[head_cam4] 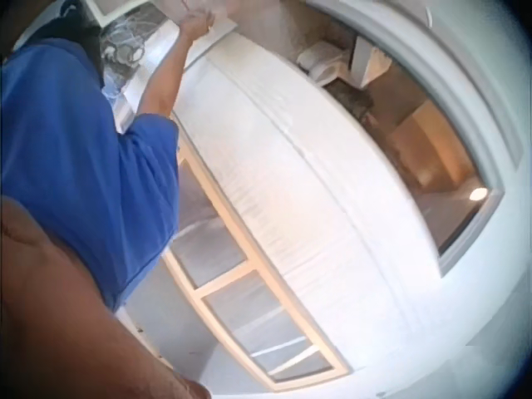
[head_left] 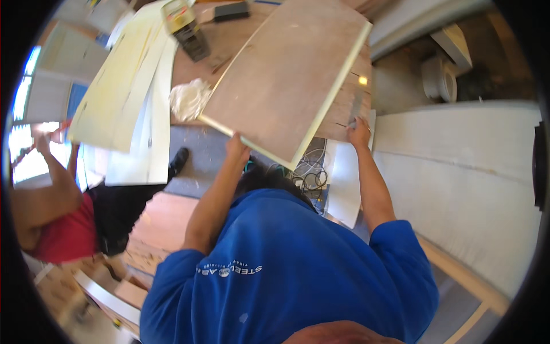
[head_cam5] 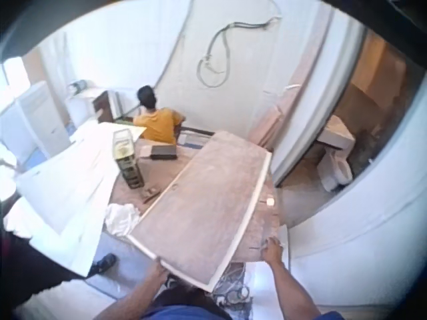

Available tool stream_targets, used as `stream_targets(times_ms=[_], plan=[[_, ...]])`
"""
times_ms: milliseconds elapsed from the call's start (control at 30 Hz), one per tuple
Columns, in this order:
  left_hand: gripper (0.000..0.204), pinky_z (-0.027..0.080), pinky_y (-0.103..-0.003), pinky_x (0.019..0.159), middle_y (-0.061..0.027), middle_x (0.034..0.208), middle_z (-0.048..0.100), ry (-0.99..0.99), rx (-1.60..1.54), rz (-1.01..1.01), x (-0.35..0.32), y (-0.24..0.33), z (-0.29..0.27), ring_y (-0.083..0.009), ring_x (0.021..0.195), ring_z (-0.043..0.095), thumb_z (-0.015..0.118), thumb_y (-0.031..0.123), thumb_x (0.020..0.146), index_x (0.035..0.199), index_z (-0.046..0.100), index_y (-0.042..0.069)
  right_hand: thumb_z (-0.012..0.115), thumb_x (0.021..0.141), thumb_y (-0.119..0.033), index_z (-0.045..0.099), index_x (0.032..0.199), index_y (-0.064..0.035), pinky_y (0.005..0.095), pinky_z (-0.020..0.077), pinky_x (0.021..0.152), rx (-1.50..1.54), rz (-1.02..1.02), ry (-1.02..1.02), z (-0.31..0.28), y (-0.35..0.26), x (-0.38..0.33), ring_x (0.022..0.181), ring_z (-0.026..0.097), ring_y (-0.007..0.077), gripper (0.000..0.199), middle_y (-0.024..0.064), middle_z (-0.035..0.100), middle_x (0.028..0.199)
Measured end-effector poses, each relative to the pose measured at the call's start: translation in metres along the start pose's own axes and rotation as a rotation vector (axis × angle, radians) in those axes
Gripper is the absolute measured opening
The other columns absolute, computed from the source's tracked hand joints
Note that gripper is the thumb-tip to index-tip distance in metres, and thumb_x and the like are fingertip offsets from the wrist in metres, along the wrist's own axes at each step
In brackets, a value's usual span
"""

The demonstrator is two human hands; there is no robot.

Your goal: The person applies adhesive strips to the edges of a wooden panel, pressing them down by hand and trimming the excess with a small cutter.

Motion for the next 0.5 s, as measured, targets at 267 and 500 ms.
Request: stream_targets(times_ms=[267, 500], plan=[[0.041, 0.061, -0.045, 0.068, -0.0255, 0.107, 0.069, 0.051, 0.493, -0.023, 0.017, 0.045, 0.025, -0.0355, 0.098, 0.071, 0.055, 0.029, 0.104, 0.119, 0.061, -0.009, 0.085, 0.078, -0.035, 0.066, 0.128, -0.0109, 0.0497, 0.0472, 0.103, -0.074, -0.043, -0.095, -0.019, -0.004, -0.010, 0.119, 0.062, 0.0329, 0.059, 0.0147, 0.064, 0.128], [0.046, 0.051, -0.056, 0.096, -0.0188, 0.136, 0.063, 0.138, 1.422, 0.972, 0.016, 0.168, 0.002, -0.0406, 0.120, 0.063, 0.073, 0.028, 0.090, 0.131, 0.063, 0.011, 0.084, 0.079, -0.032, 0.062, 0.131, -0.0061, 0.0510, 0.0422, 0.110, -0.084, -0.107, 0.140, 0.000, -0.048, -0.032, 0.131, 0.053, 0.0394, 0.062, 0.0213, 0.056, 0.139]])
Point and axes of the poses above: each hand's wrist, its own x-axis towards the middle knuckle, its own z-axis out of the palm, y = z × x, the point moved 2 cm from there along x, towards the middle knuckle
